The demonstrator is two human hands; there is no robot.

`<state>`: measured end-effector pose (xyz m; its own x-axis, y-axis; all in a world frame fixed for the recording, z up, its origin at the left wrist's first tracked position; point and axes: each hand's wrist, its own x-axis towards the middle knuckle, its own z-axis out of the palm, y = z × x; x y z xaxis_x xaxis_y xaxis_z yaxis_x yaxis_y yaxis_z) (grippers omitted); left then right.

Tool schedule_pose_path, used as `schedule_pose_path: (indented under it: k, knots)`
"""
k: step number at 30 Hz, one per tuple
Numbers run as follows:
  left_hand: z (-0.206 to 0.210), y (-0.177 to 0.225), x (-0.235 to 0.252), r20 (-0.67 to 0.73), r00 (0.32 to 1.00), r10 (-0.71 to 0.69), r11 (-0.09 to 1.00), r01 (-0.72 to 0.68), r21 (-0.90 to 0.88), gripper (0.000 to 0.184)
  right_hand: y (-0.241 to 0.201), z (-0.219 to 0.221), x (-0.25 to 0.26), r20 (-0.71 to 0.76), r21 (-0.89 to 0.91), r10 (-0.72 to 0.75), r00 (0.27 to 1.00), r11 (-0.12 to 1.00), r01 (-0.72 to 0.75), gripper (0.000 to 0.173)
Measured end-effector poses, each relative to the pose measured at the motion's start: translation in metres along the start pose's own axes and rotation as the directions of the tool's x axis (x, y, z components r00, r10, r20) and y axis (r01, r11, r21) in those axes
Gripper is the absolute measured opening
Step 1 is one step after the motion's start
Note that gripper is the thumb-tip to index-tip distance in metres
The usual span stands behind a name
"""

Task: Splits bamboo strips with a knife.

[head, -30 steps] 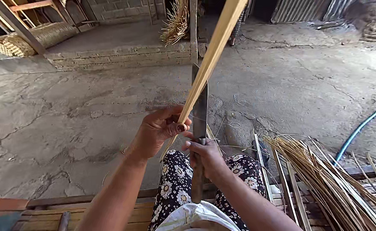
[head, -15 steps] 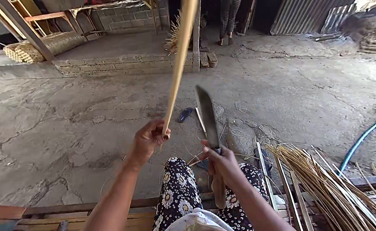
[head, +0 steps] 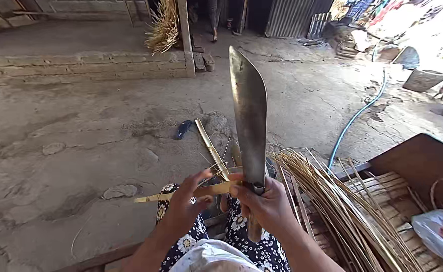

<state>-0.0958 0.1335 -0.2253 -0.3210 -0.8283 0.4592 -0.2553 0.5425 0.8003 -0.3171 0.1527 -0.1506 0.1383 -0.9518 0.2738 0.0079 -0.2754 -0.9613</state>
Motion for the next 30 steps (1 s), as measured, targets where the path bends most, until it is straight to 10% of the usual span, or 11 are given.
schedule_pose_path:
  k: [5,30]
  knots:
    - [0.027,0.033,0.012,-0.185,0.982,-0.05,0.928,-0.023,-0.371,0.02,0.003,0.002,-0.019,0.138,-0.183,-0.172,0.975,0.963,0.196,0.049]
    - [0.038,0.036,0.002,-0.201,0.971,-0.132,0.92,0.045,-0.389,0.019,0.003,-0.005,-0.037,0.165,-0.496,-0.244,0.956,0.817,0.294,0.02]
